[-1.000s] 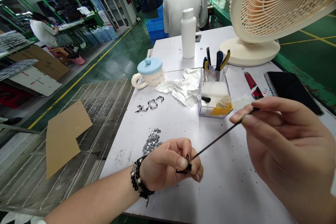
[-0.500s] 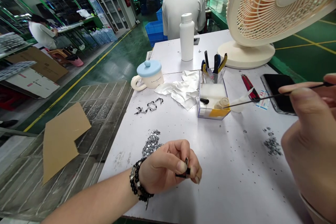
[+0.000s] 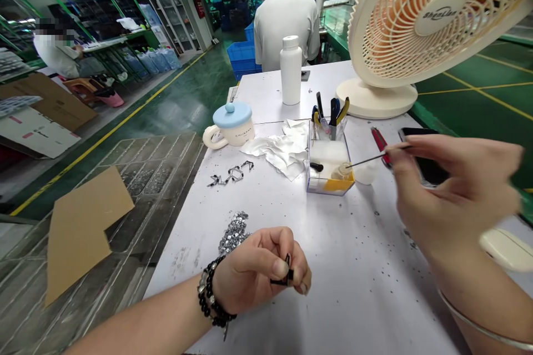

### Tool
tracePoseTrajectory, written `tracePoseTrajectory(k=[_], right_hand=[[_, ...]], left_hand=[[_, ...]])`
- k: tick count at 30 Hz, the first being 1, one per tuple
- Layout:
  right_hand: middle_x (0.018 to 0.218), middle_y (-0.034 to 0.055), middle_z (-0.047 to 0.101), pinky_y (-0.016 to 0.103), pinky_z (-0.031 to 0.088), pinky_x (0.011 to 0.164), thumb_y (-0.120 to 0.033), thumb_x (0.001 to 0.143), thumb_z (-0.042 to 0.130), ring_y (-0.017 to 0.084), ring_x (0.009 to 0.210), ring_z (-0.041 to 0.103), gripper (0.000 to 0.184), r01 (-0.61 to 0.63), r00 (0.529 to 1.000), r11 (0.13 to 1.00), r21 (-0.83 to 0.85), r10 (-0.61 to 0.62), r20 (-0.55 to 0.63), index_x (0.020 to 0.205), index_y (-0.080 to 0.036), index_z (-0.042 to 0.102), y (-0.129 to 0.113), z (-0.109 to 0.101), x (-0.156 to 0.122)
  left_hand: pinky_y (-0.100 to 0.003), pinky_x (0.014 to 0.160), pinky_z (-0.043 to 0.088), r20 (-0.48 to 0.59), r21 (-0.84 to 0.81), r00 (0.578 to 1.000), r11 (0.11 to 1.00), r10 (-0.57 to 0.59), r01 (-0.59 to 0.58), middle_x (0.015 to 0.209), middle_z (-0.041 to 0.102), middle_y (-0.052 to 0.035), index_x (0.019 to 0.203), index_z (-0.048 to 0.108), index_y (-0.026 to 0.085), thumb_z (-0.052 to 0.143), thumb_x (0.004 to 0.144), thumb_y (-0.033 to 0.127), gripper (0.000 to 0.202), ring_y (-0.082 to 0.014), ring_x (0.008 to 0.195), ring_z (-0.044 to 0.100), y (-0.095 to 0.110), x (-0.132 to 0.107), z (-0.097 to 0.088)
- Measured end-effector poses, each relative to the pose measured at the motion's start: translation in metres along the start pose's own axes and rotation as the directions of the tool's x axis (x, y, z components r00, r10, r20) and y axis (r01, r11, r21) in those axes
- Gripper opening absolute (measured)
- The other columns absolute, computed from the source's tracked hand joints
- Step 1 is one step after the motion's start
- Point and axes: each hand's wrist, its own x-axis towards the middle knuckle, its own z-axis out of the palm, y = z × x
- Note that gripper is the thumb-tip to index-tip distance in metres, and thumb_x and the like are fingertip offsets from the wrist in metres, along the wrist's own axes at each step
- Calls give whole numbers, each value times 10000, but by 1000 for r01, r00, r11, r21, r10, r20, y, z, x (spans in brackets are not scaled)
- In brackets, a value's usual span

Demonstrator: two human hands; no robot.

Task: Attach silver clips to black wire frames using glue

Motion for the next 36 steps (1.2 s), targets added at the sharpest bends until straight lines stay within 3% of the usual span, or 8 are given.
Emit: tracePoseTrajectory(k=[3,5,9,11,18,24,27,36], right_hand=[[1134,122,580,514,324,889,-301,762,666,337,1070,497,355,61,972,997,49,-71,224,1102,-225,594,-13,-4,4],[1278,154,473,526,295,915,-335,762,647,374,1148,437,476,74,953,991,114,-104,284,1200,-207,510,-25,-12,2],[1182,121,532,490,324,890,-294,717,664,334,1060,469,411,137,906,915,381,-271,325,1099,-205,541,-54,-26,-17],[1135,109,557,467,351,860,-254,703,668,308,1015,469,349,96,879,856,508,-312,360,1033,-184,579,-67,-28,-29],[1092,87,554,445,350,831,-211,727,629,273,987,459,234,-163,859,799,579,-173,481,959,-183,617,-83,-23,-47],[1055,75,561,438,347,815,-152,696,628,267,966,454,188,-195,847,783,590,-169,504,880,-192,632,-81,-25,-48],[1018,70,577,429,353,795,-124,687,623,254,933,457,165,-191,864,774,604,-160,477,841,-182,631,-82,-25,-47],[908,68,602,400,364,743,-74,648,648,220,846,459,156,-86,897,778,622,-211,388,782,-150,623,-81,-29,-41]], left_hand=[[-276,611,407,-21,3,1000,1000,-1,2,652,617,-60,663,539,109,617,632,61,96,-165,621,594,1,0,-1],[-271,627,410,-42,0,999,1000,6,-6,664,611,-54,677,541,110,606,649,71,81,-156,632,589,1,1,-2],[-261,651,409,-66,4,998,1000,17,-17,677,601,-48,698,548,109,598,667,87,63,-148,651,586,2,2,-5],[-257,660,408,-74,11,997,1000,12,-12,678,596,-46,707,545,107,597,674,93,63,-144,658,584,3,3,-5],[-243,607,399,-104,63,995,998,-2,9,676,594,-49,710,525,113,623,661,102,110,-149,653,574,2,4,-4],[-235,610,408,-128,125,992,992,8,8,683,601,-49,707,539,113,645,662,97,116,-151,679,585,1,4,-2],[-247,642,429,-120,165,993,986,21,-1,686,609,-50,734,561,109,671,653,98,138,-152,686,586,0,2,-2],[-236,652,455,-121,202,992,979,28,-3,707,627,-72,768,581,96,709,645,83,177,-145,699,593,0,-1,0]])
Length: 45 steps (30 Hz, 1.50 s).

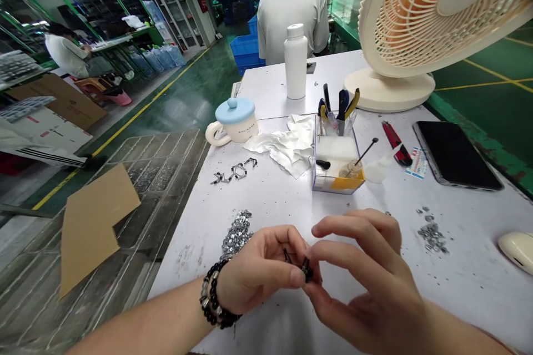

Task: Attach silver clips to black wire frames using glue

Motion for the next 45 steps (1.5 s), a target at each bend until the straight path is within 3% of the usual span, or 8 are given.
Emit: tracePoseTrajectory(k=[27,31,34,38,40,43,45], right_hand=[[891,52,603,398,367,731,-106,673,620,220,843,456,147,-4,1000,998,-64,6,28,793,-190,609,8,5,-3],[882,54,597,388,361,727,-102,686,616,213,834,457,175,-27,999,999,-29,27,18,843,-181,614,10,5,-2],[864,55,579,384,352,729,-112,693,622,210,831,461,173,-40,999,999,-12,40,9,855,-172,612,11,3,-1],[918,56,541,384,343,769,-143,699,633,216,888,443,195,-92,994,996,4,91,52,886,-179,589,14,0,-3],[938,53,527,377,347,790,-158,708,640,215,919,426,197,-145,987,989,34,142,74,892,-183,573,16,0,-4],[937,36,522,363,356,804,-178,718,650,205,929,413,205,-212,974,974,78,204,97,898,-198,555,18,1,-6],[934,27,523,354,361,801,-184,722,652,198,921,414,210,-238,968,967,95,227,108,904,-207,549,19,2,-6]], left_hand=[[-212,597,440,-103,98,992,994,66,-56,705,595,-44,697,553,116,718,660,129,169,-133,690,565,-1,0,2],[-222,649,423,-67,151,997,988,32,-21,769,587,-61,809,567,109,742,641,199,259,-135,725,553,4,0,2],[-251,722,423,-51,268,996,962,78,-61,886,573,-82,948,564,115,743,660,260,369,-161,825,544,7,-1,-2],[-273,851,387,-20,491,955,835,295,-247,970,526,-58,990,570,158,727,700,211,334,-165,936,494,11,-4,-8],[-291,878,377,32,694,909,645,416,-320,961,531,-50,976,574,173,702,718,168,289,-170,948,494,13,-6,-10],[-310,852,411,114,890,852,328,510,-316,952,561,-39,965,572,197,673,748,195,239,-173,926,526,14,-9,-11],[-318,841,432,118,920,842,262,527,-293,955,579,-34,966,580,205,683,746,230,244,-176,922,540,15,-9,-10]])
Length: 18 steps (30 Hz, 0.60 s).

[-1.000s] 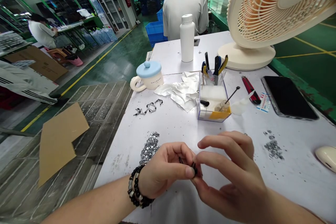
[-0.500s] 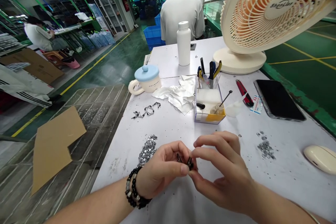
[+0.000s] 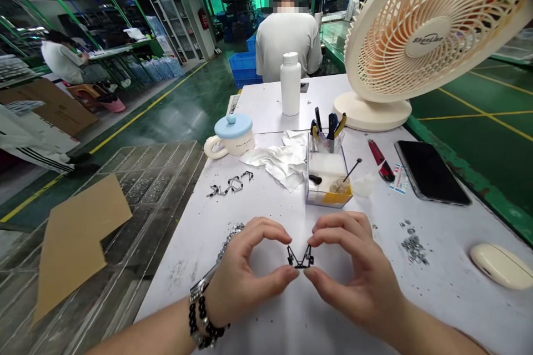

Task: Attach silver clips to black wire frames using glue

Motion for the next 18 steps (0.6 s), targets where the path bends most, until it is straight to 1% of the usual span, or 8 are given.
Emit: tracePoseTrajectory(k=[4,7,10,13,18], right_hand=[[917,13,528,343,363,794,-200,739,649,187,910,419,182,-30,999,1000,7,30,17,891,-218,550,1,1,0],[928,14,529,346,362,795,-212,759,642,190,923,417,183,-35,999,999,-38,36,15,924,-225,565,2,1,-1],[933,26,528,360,358,782,-191,787,616,193,914,419,166,1,1000,994,-112,-3,-12,945,-222,578,3,2,-1],[921,32,530,371,351,764,-149,798,595,193,894,427,144,47,998,987,-154,-51,-22,924,-216,584,3,4,0],[920,22,524,370,345,767,-112,789,581,190,899,428,149,52,999,991,-123,-52,5,884,-228,572,2,4,0]], left_hand=[[-330,822,455,-17,60,1000,998,23,-22,915,612,-29,927,606,196,705,723,246,233,-177,896,556,0,1,2],[-324,797,463,-58,117,997,992,52,-45,867,629,-18,878,614,189,699,724,217,178,-164,856,564,0,2,3],[-322,783,459,-115,216,990,975,83,-57,831,635,-7,837,613,188,708,711,206,159,-158,833,563,1,1,4],[-329,779,451,-143,285,985,957,94,-50,813,634,1,819,610,192,715,701,218,160,-160,824,563,1,0,4],[-338,778,446,-145,323,984,945,103,-51,807,635,7,817,604,197,713,704,231,161,-161,818,561,1,2,5]])
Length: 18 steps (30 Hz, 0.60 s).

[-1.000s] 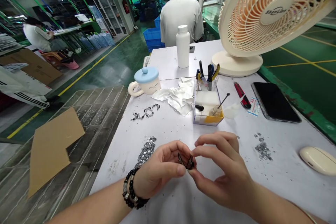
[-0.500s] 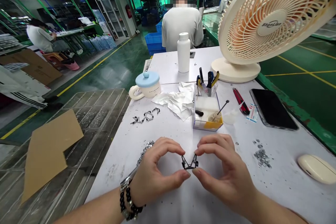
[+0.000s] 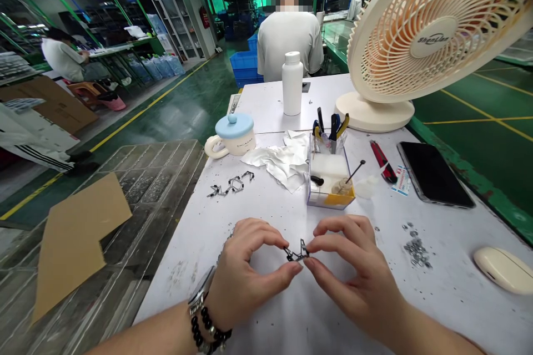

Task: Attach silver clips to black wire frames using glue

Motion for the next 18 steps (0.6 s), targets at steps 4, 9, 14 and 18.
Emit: tracePoseTrajectory(k=[4,9,14,18], right_hand=[[922,8,518,346,350,784,-130,809,554,177,919,430,120,-84,996,992,90,81,42,858,-239,545,2,-4,0],[1044,16,520,348,340,874,-178,746,629,187,1008,427,352,-141,983,978,155,119,142,1060,-246,485,7,-9,2],[967,-19,585,352,318,841,-109,723,600,170,919,466,432,-35,943,995,98,1,332,1100,-260,450,5,-17,8],[925,-26,588,341,317,831,-145,710,607,162,890,478,372,-85,893,996,-24,87,442,1045,-249,486,3,-25,11]], left_hand=[[-342,773,449,-9,11,1000,1000,2,-2,798,636,2,806,602,193,711,706,238,154,-166,814,562,0,2,1],[-341,779,459,14,63,997,995,74,-75,834,634,-5,844,593,195,701,717,214,168,-170,839,559,-1,1,-1],[-320,802,462,104,119,964,959,246,-257,907,618,-22,935,555,192,651,756,147,208,-167,893,540,-3,3,0],[-308,801,475,153,156,952,945,265,-288,930,606,-39,967,535,187,622,767,126,226,-174,916,532,-2,2,4]])
